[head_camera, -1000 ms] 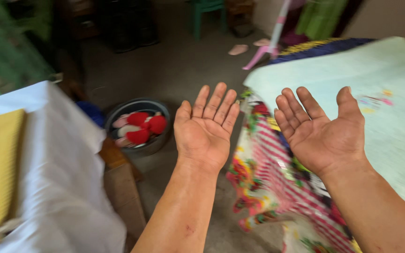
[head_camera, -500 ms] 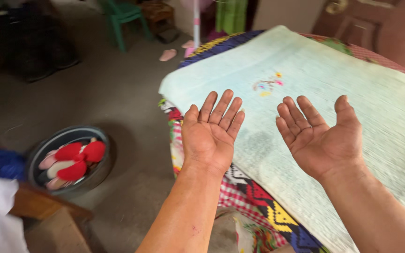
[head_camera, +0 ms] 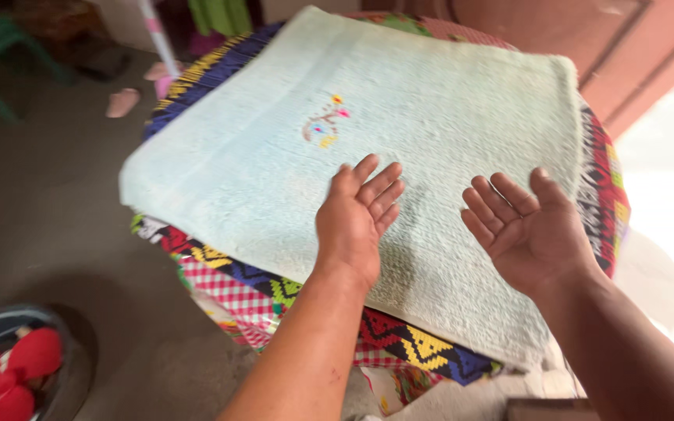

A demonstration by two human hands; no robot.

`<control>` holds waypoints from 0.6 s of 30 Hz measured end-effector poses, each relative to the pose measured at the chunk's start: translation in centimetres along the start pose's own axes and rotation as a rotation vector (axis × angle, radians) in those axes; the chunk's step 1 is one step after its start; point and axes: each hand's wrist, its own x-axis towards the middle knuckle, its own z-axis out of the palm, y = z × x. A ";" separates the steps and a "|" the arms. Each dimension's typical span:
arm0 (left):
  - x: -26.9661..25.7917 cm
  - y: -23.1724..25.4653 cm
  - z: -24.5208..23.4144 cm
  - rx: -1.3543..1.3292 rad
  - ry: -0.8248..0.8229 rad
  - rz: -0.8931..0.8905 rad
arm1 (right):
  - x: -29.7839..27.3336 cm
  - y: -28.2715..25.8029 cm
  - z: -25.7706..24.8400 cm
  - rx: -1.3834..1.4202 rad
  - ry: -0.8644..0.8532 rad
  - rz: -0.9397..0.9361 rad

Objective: The person folds a light green towel on a round table, then places it on a bed with other folded towels. The person then folds a white towel on the same table.

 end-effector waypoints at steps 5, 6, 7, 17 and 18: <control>1.7 -3.6 0.4 0.897 -0.262 0.363 | 0.1 0.9 -2.9 -0.236 0.193 -0.079; 1.6 -4.4 0.4 1.114 -0.266 0.331 | -0.1 1.0 -3.3 -0.282 0.244 -0.085; 1.6 -4.9 0.3 1.260 -0.317 0.382 | -0.4 1.3 -3.6 -0.319 0.303 -0.106; 1.0 -7.4 -2.7 1.780 -0.555 0.542 | -1.9 1.3 -6.0 -1.178 0.696 -0.186; 1.0 -7.3 -2.8 1.783 -0.557 0.537 | -1.9 1.4 -6.4 -1.260 0.710 -0.173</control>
